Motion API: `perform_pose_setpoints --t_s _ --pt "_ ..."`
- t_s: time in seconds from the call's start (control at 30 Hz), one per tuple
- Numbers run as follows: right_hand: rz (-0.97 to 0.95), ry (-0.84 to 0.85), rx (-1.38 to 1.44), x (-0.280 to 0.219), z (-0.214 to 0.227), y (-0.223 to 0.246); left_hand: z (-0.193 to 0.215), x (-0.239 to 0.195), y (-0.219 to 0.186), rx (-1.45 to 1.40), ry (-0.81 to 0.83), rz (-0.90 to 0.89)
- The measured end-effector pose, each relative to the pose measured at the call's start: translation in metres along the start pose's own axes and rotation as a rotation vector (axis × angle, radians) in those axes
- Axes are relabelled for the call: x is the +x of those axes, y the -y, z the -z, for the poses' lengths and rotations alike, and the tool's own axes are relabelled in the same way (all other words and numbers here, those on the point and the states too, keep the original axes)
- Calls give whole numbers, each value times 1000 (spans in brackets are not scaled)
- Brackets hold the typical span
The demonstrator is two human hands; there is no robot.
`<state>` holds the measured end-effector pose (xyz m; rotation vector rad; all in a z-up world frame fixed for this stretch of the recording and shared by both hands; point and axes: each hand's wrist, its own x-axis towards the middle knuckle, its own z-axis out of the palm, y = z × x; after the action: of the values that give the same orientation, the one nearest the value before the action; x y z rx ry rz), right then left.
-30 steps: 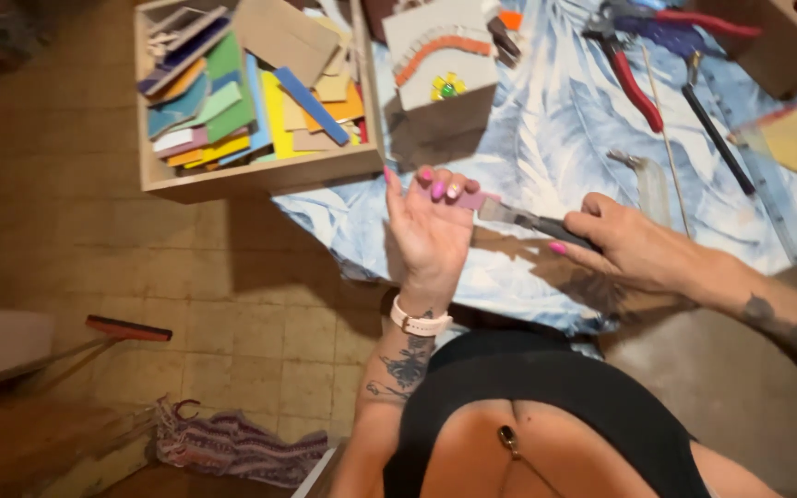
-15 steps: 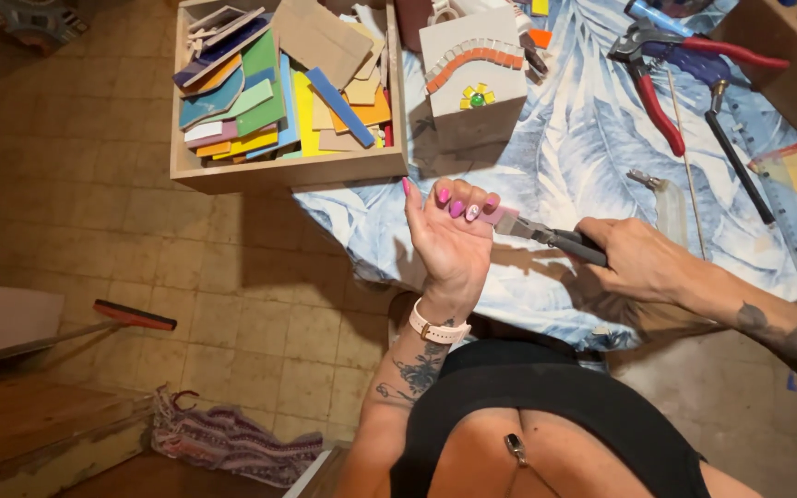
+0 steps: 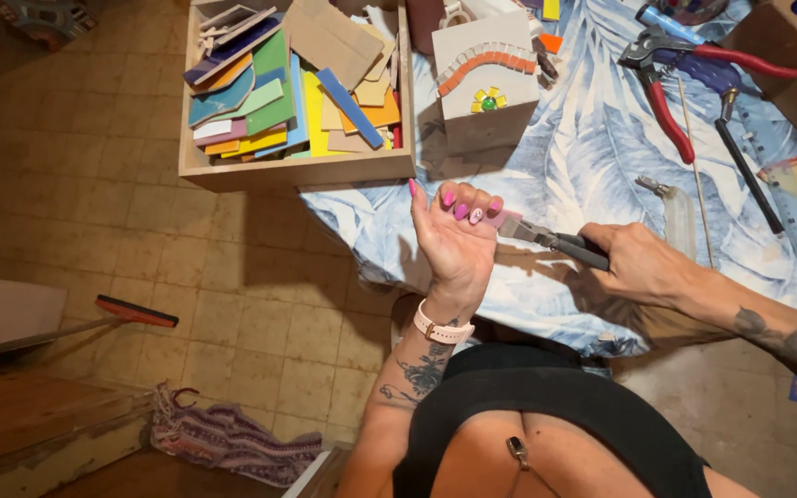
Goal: Decorating a small craft box with colored foam pieces using pliers and glue
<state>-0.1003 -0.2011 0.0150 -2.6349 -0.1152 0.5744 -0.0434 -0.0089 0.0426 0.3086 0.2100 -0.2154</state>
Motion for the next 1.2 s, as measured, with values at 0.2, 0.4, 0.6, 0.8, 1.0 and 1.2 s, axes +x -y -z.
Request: perform_pose_setpoints --t_s 0.2,0.4,0.6,0.8,1.0,1.2 --pt "13 -9 0 0 -1 -1 2 1 2 -11 -21 9" --pt "-38 34 -22 -1 6 6 2 2 1 -18 7 23" --pt "169 -115 114 -8 20 -2 11 8 2 -58 151 25" --pt "384 -98 177 -13 35 -13 33 13 -15 526 374 -12" --pt "191 52 168 -17 51 -17 24 16 -37 1109 408 -59" --pt "185 115 -29 -16 57 -19 14 19 -42 1328 403 -87"
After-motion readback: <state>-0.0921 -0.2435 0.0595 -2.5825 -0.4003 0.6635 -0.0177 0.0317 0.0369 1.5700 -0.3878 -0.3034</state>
